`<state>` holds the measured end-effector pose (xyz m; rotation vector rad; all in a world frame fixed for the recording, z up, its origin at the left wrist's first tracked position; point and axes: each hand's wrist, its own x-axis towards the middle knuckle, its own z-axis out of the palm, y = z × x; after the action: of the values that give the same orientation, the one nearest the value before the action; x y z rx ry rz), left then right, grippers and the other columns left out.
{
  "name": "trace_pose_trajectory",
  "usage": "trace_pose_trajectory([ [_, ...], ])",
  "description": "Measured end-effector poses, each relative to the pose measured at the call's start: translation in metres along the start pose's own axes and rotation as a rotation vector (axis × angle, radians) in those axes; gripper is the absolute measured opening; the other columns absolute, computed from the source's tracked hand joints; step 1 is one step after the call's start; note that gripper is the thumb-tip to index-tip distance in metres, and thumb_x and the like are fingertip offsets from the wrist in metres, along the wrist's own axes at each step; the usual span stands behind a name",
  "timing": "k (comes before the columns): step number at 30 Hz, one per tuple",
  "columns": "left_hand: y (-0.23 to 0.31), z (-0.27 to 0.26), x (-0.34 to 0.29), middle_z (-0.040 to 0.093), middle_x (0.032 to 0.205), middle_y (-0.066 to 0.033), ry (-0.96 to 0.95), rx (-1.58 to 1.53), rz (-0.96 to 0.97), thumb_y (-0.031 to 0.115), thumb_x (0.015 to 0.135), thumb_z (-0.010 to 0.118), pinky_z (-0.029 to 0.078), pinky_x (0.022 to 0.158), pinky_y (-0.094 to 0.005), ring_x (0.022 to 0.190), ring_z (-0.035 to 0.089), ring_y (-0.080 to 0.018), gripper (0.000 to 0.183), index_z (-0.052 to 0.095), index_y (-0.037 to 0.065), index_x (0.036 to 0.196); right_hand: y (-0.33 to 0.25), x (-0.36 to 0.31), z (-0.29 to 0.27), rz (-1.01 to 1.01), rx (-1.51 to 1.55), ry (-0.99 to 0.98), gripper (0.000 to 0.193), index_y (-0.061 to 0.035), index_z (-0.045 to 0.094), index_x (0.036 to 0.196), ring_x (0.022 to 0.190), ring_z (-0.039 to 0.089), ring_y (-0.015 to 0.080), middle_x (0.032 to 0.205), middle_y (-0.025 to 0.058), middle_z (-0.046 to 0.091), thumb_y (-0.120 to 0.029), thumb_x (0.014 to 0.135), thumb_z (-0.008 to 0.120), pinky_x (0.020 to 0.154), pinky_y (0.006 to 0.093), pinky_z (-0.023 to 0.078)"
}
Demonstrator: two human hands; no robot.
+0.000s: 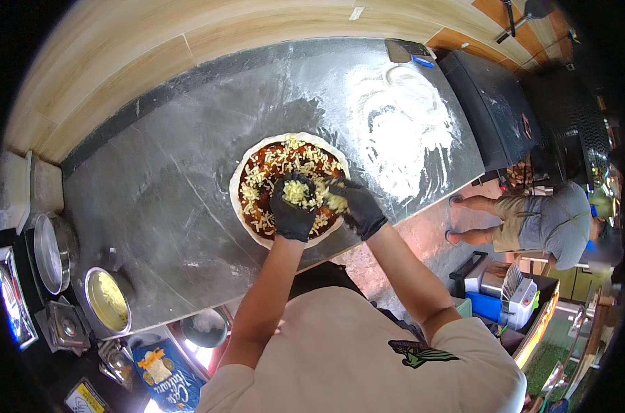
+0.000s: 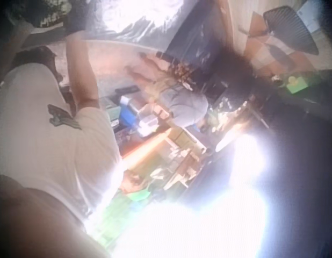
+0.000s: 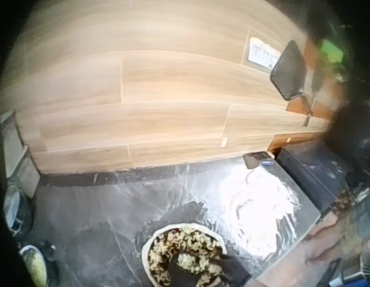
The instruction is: The person spreads a dark sauce over a round pizza base, then adds shredded cheese, sliced green peppers, and sliced red onions. They finish by drizzling a dark sauce over the toppings using a spoon.
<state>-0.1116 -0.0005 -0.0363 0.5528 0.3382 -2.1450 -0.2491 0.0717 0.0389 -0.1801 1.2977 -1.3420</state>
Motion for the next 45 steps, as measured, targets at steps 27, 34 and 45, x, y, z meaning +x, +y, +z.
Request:
trace_pose_trajectory([
  [27,0.136,-0.032,-0.073,0.069,0.111,-0.0097,-0.217,0.385,0.433,0.016,0.106,0.049,0.057,0.095,-0.0391,0.104,0.067,-0.0231,0.021,0.061,0.005,0.12,-0.014,0.116,0.012,-0.357,-0.755,-0.081,0.03,-0.0031,0.077,0.118,0.092,0.07,0.0171,0.105,0.012,0.079,-0.015,0.09,0.079,0.084,0.0345,0.056],
  [34,0.148,-0.03,-0.099,0.07,0.115,-0.0111,-0.207,0.759,0.567,0.022,0.108,0.046,0.055,0.098,-0.0412,0.105,0.067,-0.0255,0.028,0.064,0.006,0.121,-0.007,0.16,0.066,-0.569,-0.944,-0.115,0.017,-0.0058,0.079,0.107,0.091,0.069,0.0117,0.104,0.0053,0.079,-0.006,0.089,0.078,0.084,0.0288,0.055],
  [45,0.164,-0.041,-0.111,0.069,0.11,-0.0074,-0.099,0.513,0.53,0.019,0.107,0.047,0.052,0.101,-0.0396,0.105,0.066,-0.0234,0.021,0.063,0.008,0.113,0.005,0.107,0.053,-0.444,-0.956,-0.234,0.019,-0.0043,0.078,0.113,0.099,0.067,0.0114,0.11,0.0042,0.077,-0.007,0.095,0.073,0.091,0.0281,0.054],
])
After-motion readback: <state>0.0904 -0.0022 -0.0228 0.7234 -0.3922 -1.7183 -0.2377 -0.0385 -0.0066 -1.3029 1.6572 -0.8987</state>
